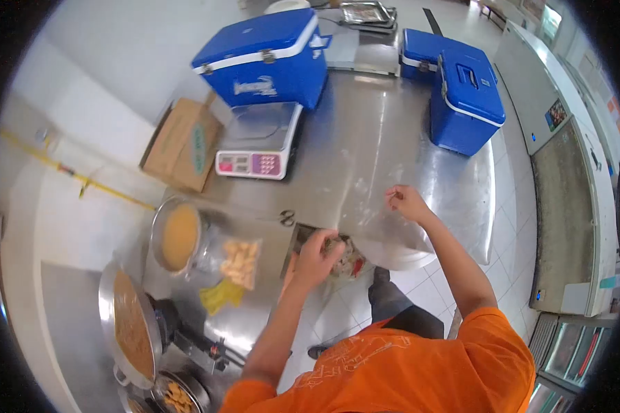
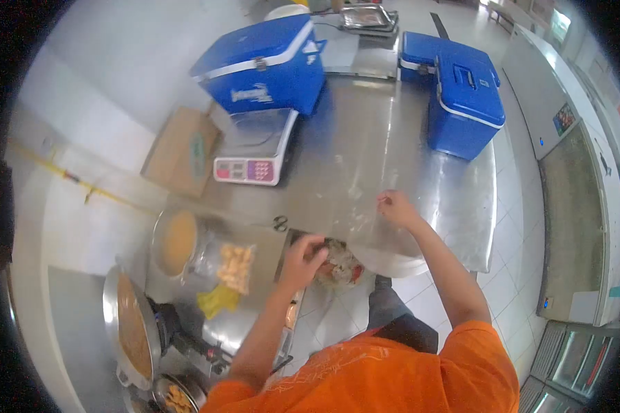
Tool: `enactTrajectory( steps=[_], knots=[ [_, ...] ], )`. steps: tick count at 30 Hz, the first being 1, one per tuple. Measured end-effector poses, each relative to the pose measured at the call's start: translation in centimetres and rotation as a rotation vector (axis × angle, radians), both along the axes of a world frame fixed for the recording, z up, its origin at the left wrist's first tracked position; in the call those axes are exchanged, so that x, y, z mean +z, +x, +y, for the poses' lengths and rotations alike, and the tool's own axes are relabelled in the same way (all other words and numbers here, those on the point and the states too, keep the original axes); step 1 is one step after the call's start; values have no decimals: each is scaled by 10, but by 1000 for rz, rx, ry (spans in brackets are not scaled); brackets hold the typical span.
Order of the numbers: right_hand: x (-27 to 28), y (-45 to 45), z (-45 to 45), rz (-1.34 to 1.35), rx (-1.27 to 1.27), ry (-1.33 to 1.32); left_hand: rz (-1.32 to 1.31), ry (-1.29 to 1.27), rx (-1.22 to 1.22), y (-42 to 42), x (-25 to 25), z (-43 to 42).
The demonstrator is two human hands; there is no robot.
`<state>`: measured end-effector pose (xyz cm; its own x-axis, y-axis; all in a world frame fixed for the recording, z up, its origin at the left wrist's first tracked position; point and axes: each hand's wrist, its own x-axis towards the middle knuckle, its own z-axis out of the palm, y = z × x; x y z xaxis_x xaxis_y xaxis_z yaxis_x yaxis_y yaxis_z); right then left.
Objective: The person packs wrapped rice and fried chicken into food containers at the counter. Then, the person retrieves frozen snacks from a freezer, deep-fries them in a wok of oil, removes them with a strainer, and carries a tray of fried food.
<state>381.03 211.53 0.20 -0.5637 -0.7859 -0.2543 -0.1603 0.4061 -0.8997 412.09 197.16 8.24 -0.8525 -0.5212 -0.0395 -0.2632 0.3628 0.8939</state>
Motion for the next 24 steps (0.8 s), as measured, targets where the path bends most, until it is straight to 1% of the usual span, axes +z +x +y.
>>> enactTrajectory(
  steps=[3, 5, 6, 8, 9, 11, 13, 14, 17, 18, 19, 21, 23, 24],
  knots=[
    [-18, -80, -34, -71, -100, -83, 24, -319, -9, -157, -76, -80],
    [-42, -139, -79, 185, -90, -107, -5, -553, 17, -235, -133, -142],
    [-39, -166, -103, 221, -129, -139, -24, -688, 38, -267, -157, -173],
    [-20, -224, -159, 275, -165, -177, -68, -865, 53, -319, -166, -221],
    [-16, -260, -187, 290, -167, -183, -79, -843, 100, -338, -174, -229],
    [-34, -340, -250, 496, -251, -123, -122, -814, 186, -369, -185, -248],
    [-19, -402, -296, 692, -312, -82, -300, -821, 93, -382, -179, -244],
    [-17, -440, -322, 744, -305, -25, -392, -828, 46, -384, -175, -242],
    [-34, -534, -385, 870, -320, 116, -456, -784, 5, -395, -164, -247],
    [-45, -571, -407, 915, -320, 116, -482, -777, -1, -401, -162, -251],
    [-59, -597, -423, 956, -318, 119, -513, -766, -11, -404, -161, -253],
    [-47, -630, -447, 1037, -187, 306, -572, -728, -31, -410, -159, -258],
    [-86, -677, -485, 985, -454, 88, -625, -668, -40, -412, -159, -260],
    [-66, -675, -485, 1057, -311, 251, -624, -680, -45, -414, -159, -262]
  ],
)
